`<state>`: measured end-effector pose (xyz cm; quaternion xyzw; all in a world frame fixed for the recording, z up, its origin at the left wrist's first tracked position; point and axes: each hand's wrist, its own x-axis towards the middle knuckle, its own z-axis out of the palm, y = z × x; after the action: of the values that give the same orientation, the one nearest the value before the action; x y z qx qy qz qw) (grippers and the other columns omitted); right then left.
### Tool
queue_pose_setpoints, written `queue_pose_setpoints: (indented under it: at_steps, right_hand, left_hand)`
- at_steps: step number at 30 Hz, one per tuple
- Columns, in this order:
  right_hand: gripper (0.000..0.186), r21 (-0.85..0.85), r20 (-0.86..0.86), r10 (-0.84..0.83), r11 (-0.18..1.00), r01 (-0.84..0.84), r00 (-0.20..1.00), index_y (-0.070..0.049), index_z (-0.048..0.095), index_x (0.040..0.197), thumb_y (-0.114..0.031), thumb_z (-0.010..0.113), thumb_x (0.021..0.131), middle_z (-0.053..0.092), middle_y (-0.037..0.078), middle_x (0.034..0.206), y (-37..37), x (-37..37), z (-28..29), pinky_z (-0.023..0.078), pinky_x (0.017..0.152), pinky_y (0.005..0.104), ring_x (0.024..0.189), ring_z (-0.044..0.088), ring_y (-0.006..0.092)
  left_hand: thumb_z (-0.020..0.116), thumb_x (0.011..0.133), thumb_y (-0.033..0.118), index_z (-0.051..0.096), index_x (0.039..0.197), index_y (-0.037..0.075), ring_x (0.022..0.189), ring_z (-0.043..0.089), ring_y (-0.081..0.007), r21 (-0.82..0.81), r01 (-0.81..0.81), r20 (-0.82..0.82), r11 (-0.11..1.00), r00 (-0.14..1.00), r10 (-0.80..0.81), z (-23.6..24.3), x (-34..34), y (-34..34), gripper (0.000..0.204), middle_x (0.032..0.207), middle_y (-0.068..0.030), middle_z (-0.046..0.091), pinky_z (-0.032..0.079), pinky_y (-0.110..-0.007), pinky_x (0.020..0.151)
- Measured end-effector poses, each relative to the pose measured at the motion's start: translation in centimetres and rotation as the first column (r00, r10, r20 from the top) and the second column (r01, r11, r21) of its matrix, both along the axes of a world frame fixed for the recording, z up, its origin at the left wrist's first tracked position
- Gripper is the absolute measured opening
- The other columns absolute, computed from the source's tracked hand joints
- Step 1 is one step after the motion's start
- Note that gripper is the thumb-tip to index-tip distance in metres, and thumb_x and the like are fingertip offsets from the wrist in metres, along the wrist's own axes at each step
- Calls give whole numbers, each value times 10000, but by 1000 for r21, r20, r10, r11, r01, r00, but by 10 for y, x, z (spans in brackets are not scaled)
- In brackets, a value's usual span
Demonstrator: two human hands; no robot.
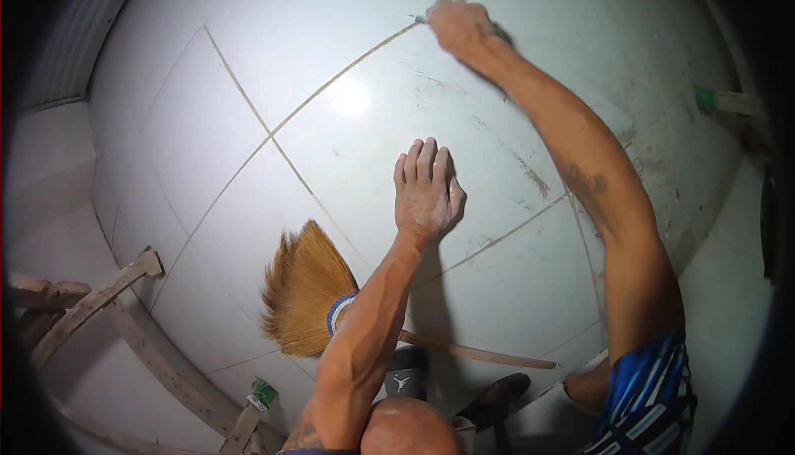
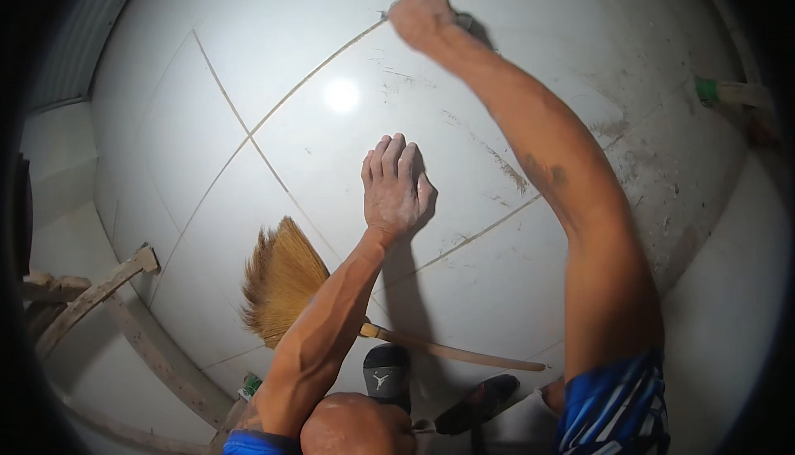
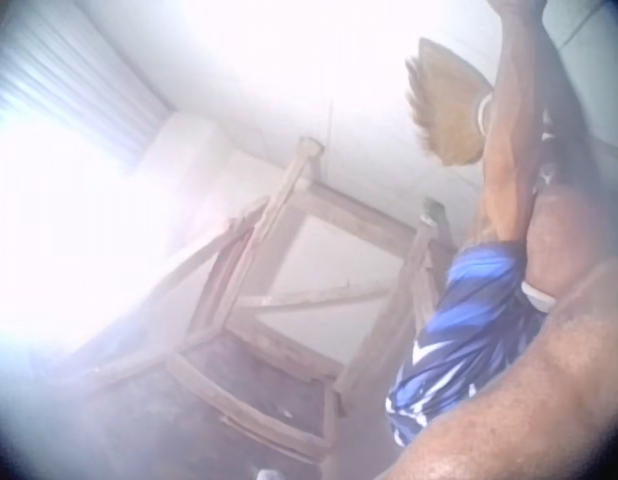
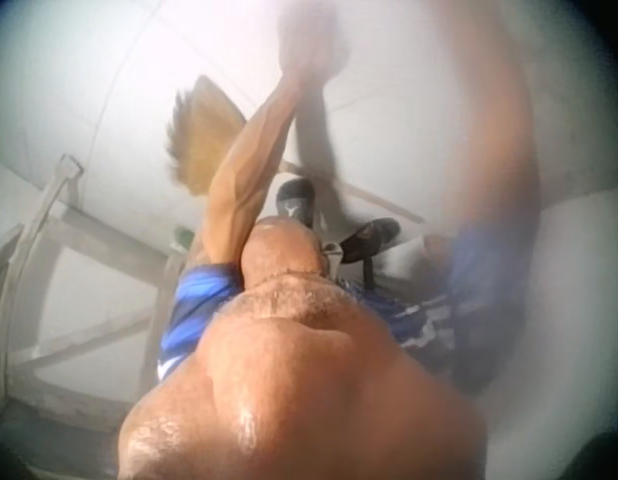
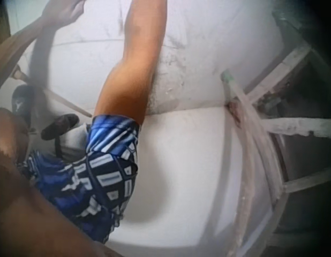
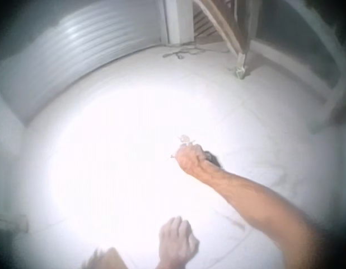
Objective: The person applies grout to the joints between floor tiles using a small metal scraper. They repeatedly spread the paste along the seams and scrape away excess material from the surface of the tiles.
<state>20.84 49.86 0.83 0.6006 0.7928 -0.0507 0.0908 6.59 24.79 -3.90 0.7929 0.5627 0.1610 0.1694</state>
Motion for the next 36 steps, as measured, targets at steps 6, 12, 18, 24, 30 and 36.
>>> queue_pose_setpoints:
  at_steps: [6,12,18,24,30,36]
  right_hand:
    - [195,202,-13,57,978,-53,998,-42,711,976,-67,544,879,690,110,986,-10,37,-15,569,810,418,1042,646,277]
    - [224,247,31,109,962,-113,994,-32,684,1037,-78,520,891,675,129,1027,12,73,-17,546,845,439,994,652,302]
    - [170,197,74,72,977,-86,995,-21,648,979,-63,499,908,672,146,961,31,53,-13,552,811,436,929,656,328]
    - [168,270,94,144,949,-165,985,-10,682,951,-52,533,885,704,174,959,37,66,-18,563,807,436,934,690,336]
    - [218,-24,80,34,999,-33,996,45,699,979,-59,545,865,715,205,1024,33,41,10,570,805,445,970,699,351]
    - [299,-74,-136,-133,989,124,982,44,697,1031,-142,675,798,709,224,1019,89,57,13,559,800,428,937,693,346]
  left_hand:
    - [591,834,226,447,1373,57,1406,302,-345,-8,2,5,1000,1000,-2,4,-5,2,583,1464,-151,385,210,-514,1178]
    - [591,833,229,446,1371,53,1410,290,-341,-14,14,-5,1000,1000,-14,3,0,3,585,1465,-156,377,211,-514,1178]
    - [600,822,230,440,1372,48,1405,295,-345,0,12,-21,1000,1000,-12,2,-5,6,601,1465,-159,375,211,-516,1175]
    - [602,820,230,440,1376,53,1408,295,-343,-7,13,28,1000,1000,-12,3,6,4,605,1471,-155,374,212,-518,1173]
    - [608,818,230,445,1374,59,1407,301,-338,0,10,-9,1000,1000,-10,3,-6,5,604,1468,-151,379,218,-516,1169]
    - [608,816,227,453,1368,61,1402,312,-335,19,0,-15,1000,1000,1,4,-11,6,597,1462,-147,390,223,-513,1169]
